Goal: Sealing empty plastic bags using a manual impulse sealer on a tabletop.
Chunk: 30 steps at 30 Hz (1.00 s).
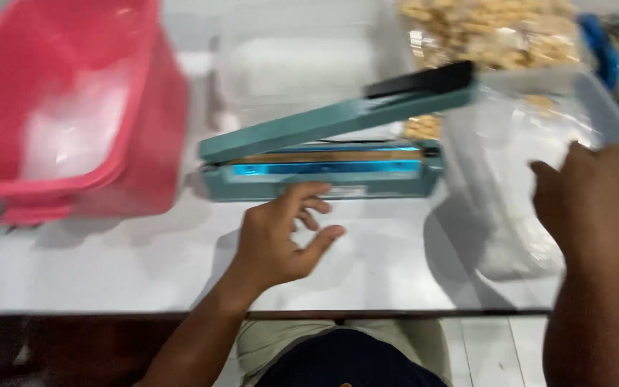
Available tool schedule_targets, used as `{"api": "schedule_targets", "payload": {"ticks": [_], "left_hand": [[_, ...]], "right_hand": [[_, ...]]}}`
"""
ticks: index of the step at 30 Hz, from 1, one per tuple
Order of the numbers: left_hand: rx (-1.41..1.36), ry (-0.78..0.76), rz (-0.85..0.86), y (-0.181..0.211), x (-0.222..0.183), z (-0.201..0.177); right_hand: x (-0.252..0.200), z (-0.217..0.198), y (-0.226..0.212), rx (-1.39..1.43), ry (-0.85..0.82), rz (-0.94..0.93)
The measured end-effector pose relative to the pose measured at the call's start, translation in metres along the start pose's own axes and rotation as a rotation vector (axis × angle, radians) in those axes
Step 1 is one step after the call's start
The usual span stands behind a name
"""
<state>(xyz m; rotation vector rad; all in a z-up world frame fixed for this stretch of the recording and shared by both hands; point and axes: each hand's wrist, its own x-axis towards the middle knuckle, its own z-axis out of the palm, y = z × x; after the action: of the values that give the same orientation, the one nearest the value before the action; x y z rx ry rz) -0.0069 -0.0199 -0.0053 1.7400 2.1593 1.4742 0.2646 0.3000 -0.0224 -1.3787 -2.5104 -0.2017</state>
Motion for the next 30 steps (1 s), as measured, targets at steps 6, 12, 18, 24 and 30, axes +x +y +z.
{"api": "schedule_targets", "payload": {"ticks": [6,12,18,24,30], "left_hand": [[0.273,0.123,0.115,0.008,0.003,-0.054],[0.691,0.234,-0.068,-0.034,0.059,-0.171],[0.934,-0.446,-0.826,-0.165,0.112,-0.232],[0.915,-0.895,-1.199,-0.129,0.11,-0.197],[1.058,-0.936,-0.927,-0.179,0.109,-0.189]], "right_hand": [[-0.051,-0.046,-0.099,0.374,-0.081,-0.289],[-0.07,-0.034,-0.191,0.572,-0.425,-0.989],[-0.068,0.002,-0.225,0.902,-0.403,-1.202],[-0.077,0.025,-0.219,0.875,-0.328,-1.196],[-0.081,0.03,-0.215,0.776,-0.3,-1.165]]}}
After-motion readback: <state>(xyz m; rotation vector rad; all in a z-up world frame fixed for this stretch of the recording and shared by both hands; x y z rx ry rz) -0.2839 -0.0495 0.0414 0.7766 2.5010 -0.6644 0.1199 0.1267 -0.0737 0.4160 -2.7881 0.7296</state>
